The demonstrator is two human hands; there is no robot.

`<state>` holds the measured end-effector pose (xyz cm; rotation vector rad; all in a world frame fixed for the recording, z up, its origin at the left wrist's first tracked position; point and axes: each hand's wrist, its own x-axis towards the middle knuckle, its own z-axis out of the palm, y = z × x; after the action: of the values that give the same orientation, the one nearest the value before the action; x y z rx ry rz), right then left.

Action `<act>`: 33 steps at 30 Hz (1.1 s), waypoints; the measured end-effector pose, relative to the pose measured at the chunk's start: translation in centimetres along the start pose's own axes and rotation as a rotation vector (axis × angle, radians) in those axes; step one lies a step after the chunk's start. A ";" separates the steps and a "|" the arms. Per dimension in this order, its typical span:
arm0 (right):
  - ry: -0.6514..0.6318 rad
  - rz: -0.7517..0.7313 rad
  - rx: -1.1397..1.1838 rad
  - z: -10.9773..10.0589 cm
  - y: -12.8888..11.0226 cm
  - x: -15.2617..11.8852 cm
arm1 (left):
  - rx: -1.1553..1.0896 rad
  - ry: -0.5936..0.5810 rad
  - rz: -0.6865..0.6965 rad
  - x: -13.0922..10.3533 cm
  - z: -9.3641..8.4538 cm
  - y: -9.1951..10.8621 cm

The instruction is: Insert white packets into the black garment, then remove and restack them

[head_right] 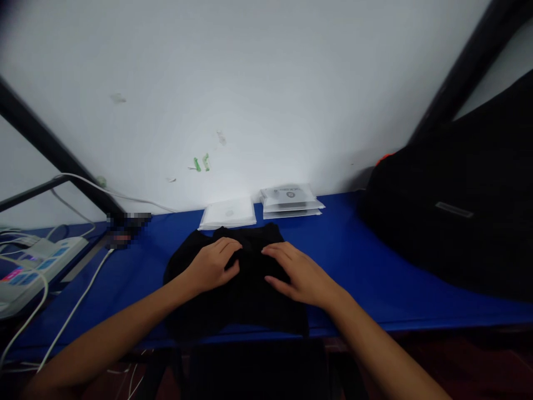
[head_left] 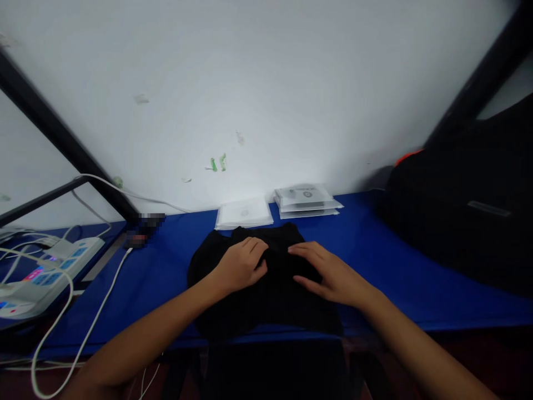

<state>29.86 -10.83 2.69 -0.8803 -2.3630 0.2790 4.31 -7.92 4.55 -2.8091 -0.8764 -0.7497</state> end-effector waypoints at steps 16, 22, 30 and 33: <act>-0.049 -0.110 0.084 1.0 0.5 -0.5 | -0.040 -0.156 -0.234 1.4 0.5 -12.2; -0.165 0.093 0.157 0.8 0.1 -0.5 | 0.040 -0.188 -0.261 0.5 0.3 -15.1; -0.073 -0.117 0.068 0.3 0.5 -0.8 | 0.106 0.028 -0.154 0.5 -1.7 -9.4; 0.058 -0.316 -0.011 0.1 -0.2 -0.9 | 0.124 0.107 -0.074 0.0 -2.1 -4.9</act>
<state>30.25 -11.57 2.23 -0.5002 -2.4062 0.1105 0.69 -4.38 6.11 -2.6154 -0.9777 -0.8174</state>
